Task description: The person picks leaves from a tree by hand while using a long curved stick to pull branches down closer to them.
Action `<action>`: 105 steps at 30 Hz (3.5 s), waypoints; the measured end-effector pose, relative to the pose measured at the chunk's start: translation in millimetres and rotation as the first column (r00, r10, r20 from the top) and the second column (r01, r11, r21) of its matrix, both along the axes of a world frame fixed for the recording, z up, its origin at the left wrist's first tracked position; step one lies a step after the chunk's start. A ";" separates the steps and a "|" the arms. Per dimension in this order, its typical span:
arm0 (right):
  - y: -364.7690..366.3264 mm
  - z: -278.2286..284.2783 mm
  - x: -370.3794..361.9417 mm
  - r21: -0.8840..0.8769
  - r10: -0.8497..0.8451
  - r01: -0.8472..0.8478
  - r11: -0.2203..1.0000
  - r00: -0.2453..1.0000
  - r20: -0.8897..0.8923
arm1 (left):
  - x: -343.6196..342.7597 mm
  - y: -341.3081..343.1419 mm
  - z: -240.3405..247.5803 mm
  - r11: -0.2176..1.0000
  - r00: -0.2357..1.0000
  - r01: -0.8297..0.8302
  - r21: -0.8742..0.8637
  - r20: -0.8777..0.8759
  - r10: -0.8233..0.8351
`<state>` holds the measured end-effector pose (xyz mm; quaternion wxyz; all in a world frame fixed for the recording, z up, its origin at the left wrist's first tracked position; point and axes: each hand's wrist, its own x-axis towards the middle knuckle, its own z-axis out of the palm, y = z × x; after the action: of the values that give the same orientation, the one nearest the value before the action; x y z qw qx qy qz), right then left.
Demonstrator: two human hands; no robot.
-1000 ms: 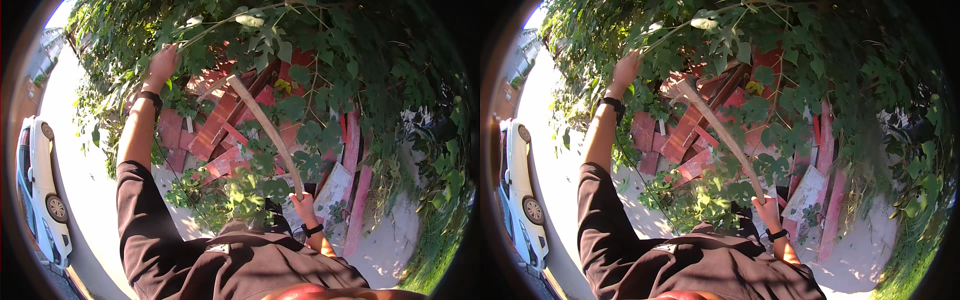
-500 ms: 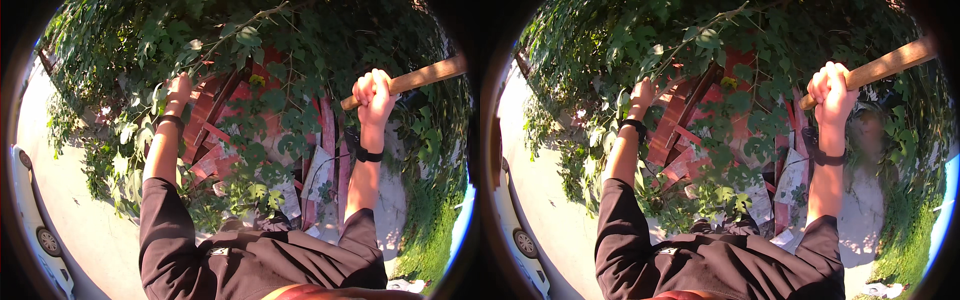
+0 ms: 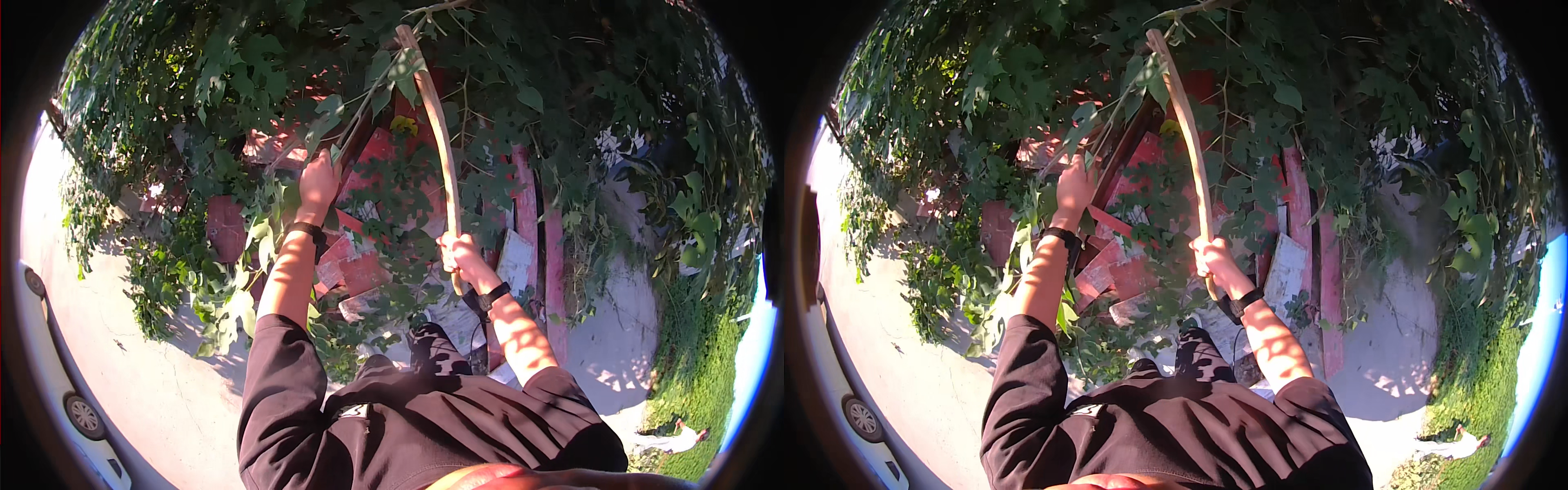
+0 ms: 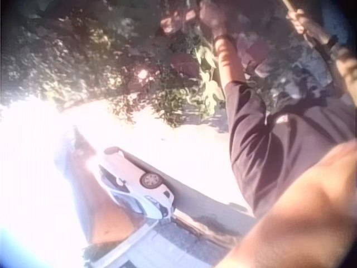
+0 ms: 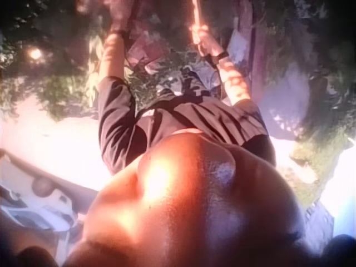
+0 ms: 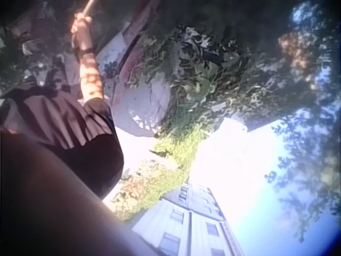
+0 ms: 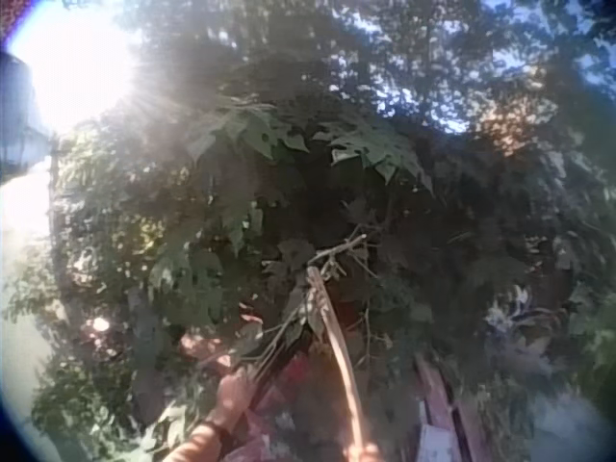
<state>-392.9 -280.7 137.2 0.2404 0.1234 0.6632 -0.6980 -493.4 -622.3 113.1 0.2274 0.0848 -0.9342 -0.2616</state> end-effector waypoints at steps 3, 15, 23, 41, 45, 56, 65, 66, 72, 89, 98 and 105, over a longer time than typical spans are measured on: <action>-6.6 8.4 -0.6 0.034 -0.033 0.035 0.999 0.998 -0.053 | 1.9 -3.9 -20.4 1.000 1.000 0.019 0.019 -0.025 -0.018; -70.0 267.8 -62.4 0.264 0.104 0.233 0.936 0.534 -0.839 | 11.8 -18.5 -25.8 0.999 0.999 -0.017 -0.045 0.032 0.019; 81.5 -69.8 20.9 0.719 -0.053 0.439 0.539 0.869 -0.491 | 14.3 14.8 -70.0 0.981 0.988 0.154 -0.116 -0.014 -0.156; -25.5 225.6 -45.1 0.558 0.335 0.391 0.732 0.507 -0.794 | 27.4 16.8 -19.5 0.996 0.996 0.007 0.090 0.093 -0.016; 169.5 -27.2 60.5 0.706 0.035 0.448 0.549 0.831 -0.555 | 36.6 26.5 -35.4 0.951 0.951 0.271 -0.148 0.192 -0.241; 115.6 -19.1 71.4 0.167 -0.160 0.142 0.976 0.982 0.098 | 39.3 20.1 -25.1 0.959 0.979 0.179 -0.220 0.133 -0.152; 100.1 -0.1 44.4 -0.086 0.076 -0.070 0.994 0.995 0.069 | 56.5 28.0 -24.6 0.979 0.993 0.104 -0.175 -0.030 -0.111; 94.9 -3.7 39.7 -0.138 0.111 -0.100 0.985 0.991 0.076 | 58.9 33.9 -20.0 0.982 0.995 0.089 -0.166 -0.032 -0.096; 66.8 -21.5 14.5 -0.304 0.163 -0.091 0.948 0.962 0.220 | 69.3 44.3 -1.0 0.993 0.997 -0.022 -0.116 0.067 0.030; 10.8 261.9 -145.1 0.221 0.360 -0.316 0.923 0.498 -0.789 | 85.1 86.1 62.3 0.985 0.985 -0.164 0.057 -0.052 0.167; 190.4 52.7 -148.0 0.605 0.430 -0.240 0.759 0.883 -0.188 | 70.6 72.5 52.6 0.951 0.968 -0.223 -0.214 0.068 0.243; 306.9 -93.8 -31.0 0.829 0.675 -0.225 0.513 0.702 -0.228 | 236.1 79.4 -98.2 0.955 0.826 -0.194 -0.226 0.488 0.283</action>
<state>-423.9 26.2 43.5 0.1564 -0.1709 0.9341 -0.2716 -257.3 -542.9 15.0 0.0065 0.2486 -0.9612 -0.1196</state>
